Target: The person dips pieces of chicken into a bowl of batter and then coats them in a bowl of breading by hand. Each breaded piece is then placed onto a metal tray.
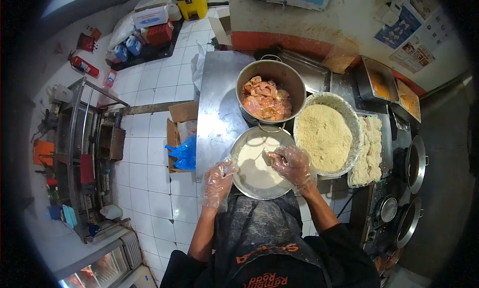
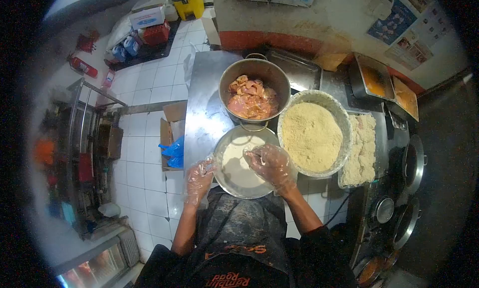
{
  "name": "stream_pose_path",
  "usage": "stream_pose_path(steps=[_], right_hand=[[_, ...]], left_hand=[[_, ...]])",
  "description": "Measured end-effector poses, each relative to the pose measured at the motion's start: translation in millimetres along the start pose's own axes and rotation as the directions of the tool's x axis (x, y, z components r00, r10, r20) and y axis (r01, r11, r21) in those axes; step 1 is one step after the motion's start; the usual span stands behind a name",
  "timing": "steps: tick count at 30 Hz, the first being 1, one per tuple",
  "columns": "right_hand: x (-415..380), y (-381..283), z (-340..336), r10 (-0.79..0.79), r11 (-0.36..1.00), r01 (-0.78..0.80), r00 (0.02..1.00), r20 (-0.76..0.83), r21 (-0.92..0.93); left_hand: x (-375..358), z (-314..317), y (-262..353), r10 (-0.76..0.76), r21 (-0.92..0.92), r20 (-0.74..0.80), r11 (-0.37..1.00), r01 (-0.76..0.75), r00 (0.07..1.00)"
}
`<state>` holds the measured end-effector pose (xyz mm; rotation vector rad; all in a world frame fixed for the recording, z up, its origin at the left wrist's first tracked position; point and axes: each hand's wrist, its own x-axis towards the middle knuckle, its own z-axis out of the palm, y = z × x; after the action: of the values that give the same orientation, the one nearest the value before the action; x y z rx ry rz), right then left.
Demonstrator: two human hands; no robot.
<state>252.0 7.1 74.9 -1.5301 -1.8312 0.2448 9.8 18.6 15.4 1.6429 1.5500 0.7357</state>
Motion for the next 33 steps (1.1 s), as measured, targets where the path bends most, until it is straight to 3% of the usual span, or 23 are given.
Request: stream_pose_path(steps=[3, 4, 5, 6, 7, 9, 11, 13, 15, 17, 19, 27, 31, 32, 33], right_hand=[[-2, 2, 4, -0.012, 0.996, 0.021, 0.995, -0.103, 0.091], [-4, 0, -1, 0.047, 0.999, -0.046, 0.999, -0.007, 0.029], [-6, -1, -4, 0.053, 0.998, -0.053, 0.999, -0.006, 0.027], [-6, -3, -6, -0.041, 0.997, 0.041, 0.999, 0.003, -0.067], [-4, -3, -5, -0.142, 0.977, 0.143, 0.990, 0.020, -0.158], [-4, -5, -3, -0.143, 0.974, 0.143, 0.990, 0.011, -0.176], [-5, -4, -7, -0.123, 0.965, 0.119, 0.992, -0.004, -0.232], [-3, -2, -5, -0.089, 0.992, 0.083, 0.994, -0.057, -0.094], [-7, 2, -3, -0.053, 0.996, 0.049, 0.998, -0.043, -0.079], [-5, 6, 1, -0.024, 1.000, 0.024, 1.000, -0.004, 0.002], [-6, 4, 1, -0.007, 1.000, 0.007, 1.000, -0.008, 0.021], [-7, 17, 0, 0.096, 0.988, -0.102, 0.994, 0.055, 0.119], [8, 15, -54, 0.145, 0.964, -0.148, 0.989, 0.029, 0.222], [14, 13, -78, 0.258, 0.933, -0.286, 0.955, 0.147, 0.218], [19, 14, -97, 0.264, 0.934, -0.288, 0.955, 0.134, 0.213]], left_hand=[[0, 6, -8, 0.030, -0.005, -0.026, 1.000, -0.030, 0.999], [-1, 9, -9, 0.032, -0.009, -0.020, 0.999, -0.032, 0.999], [-3, 9, -7, -0.044, -0.036, 0.015, 0.998, 0.044, 0.999], [-5, 7, -6, -0.118, -0.057, 0.048, 0.991, 0.121, 0.992], [-4, 4, -5, -0.116, -0.055, 0.043, 0.991, 0.118, 0.992], [-5, 5, -2, -0.016, 0.070, 0.034, 0.997, 0.014, 0.999], [-5, 6, -2, 0.022, 0.078, 0.044, 0.997, -0.026, 0.999], [-3, 8, 4, 0.066, 0.083, 0.055, 0.994, -0.070, 0.996], [-3, 5, 11, -0.119, -0.015, 0.105, 0.992, 0.121, 0.987], [-1, 7, 8, -0.018, 0.006, 0.067, 1.000, 0.018, 0.998], [-1, 3, 17, -0.131, -0.057, 0.108, 0.989, 0.138, 0.985], [5, 6, 14, -0.024, -0.012, 0.094, 1.000, 0.025, 0.995], [9, 10, 17, -0.093, -0.058, 0.165, 0.993, 0.104, 0.982], [11, 14, 14, -0.081, -0.061, 0.171, 0.994, 0.093, 0.982], [11, 19, 6, -0.070, -0.074, 0.153, 0.994, 0.082, 0.986]])
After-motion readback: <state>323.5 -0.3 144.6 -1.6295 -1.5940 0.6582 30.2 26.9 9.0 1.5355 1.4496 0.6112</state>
